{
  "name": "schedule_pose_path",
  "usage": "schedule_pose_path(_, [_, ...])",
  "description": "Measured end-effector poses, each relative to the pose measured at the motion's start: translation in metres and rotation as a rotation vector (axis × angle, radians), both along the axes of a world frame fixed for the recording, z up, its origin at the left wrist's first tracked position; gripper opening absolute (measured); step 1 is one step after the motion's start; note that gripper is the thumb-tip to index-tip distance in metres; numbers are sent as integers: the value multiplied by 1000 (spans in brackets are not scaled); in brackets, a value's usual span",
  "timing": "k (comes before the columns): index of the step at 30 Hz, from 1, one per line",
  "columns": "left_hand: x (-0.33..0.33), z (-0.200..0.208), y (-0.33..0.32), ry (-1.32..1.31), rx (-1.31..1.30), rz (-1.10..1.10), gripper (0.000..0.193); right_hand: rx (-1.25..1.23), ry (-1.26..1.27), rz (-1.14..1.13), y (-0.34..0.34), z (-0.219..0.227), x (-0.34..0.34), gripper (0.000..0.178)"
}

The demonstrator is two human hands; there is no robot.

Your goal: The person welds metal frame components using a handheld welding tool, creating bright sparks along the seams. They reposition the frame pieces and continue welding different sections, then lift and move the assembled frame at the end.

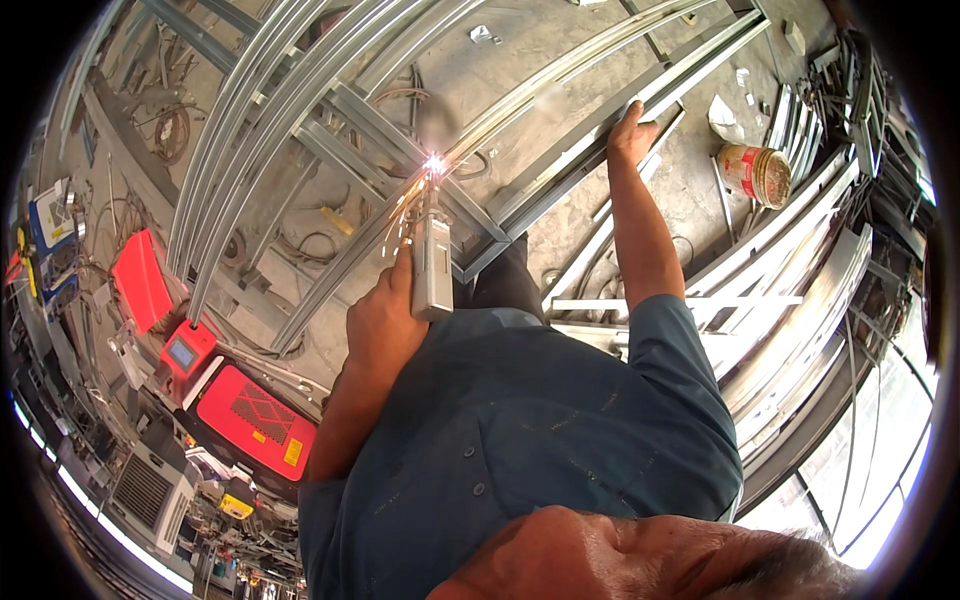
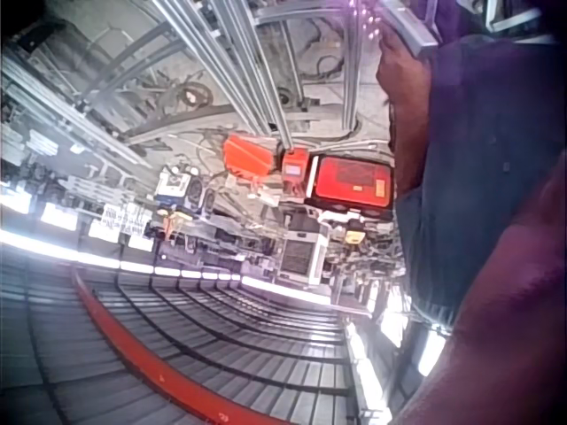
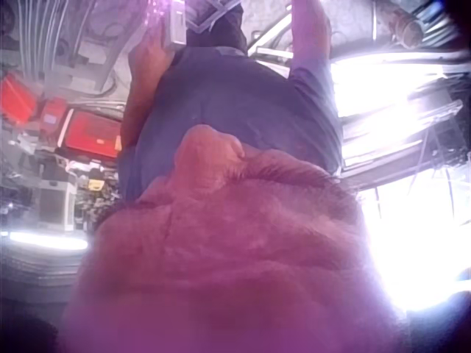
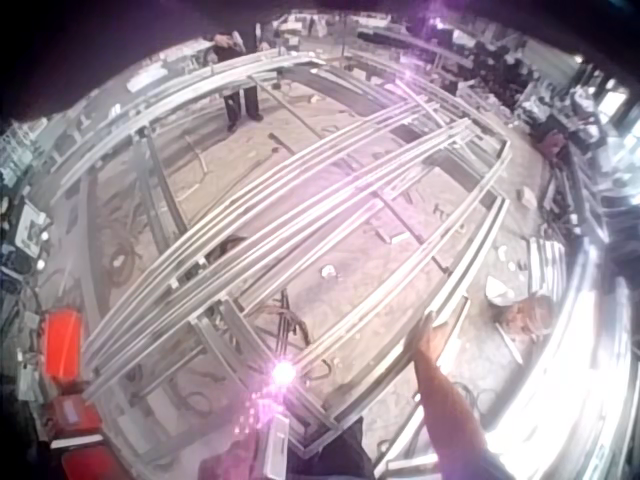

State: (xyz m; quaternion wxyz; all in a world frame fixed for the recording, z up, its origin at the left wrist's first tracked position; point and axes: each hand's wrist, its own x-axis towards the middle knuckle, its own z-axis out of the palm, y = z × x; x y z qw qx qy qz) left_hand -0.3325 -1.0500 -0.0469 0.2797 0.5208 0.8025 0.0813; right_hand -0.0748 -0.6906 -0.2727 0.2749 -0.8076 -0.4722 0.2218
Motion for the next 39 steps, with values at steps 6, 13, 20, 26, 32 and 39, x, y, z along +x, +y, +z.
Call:
schedule_pose_path(6, [1,0,-2,18,5,-6,74,-13,-11,1,1,-3,3,78])
schedule_pose_path(13, [0,2,-3,-4,-26,16,66,95,-70,-5,0,-7,1,82])
schedule_pose_path(20, [-1,-2,-10,-1,-34,1,72,-36,5,3,0,3,-1,77])
schedule_pose_path(26, [1,8,-14,-67,16,12,79,-27,6,-2,0,0,1,78])
schedule_pose_path(32, [0,13,-8,-63,-26,20,72,-44,6,6,-1,4,0,79])
schedule_pose_path(39, [5,12,-6,-32,-62,26,81,-40,8,4,1,0,2,80])
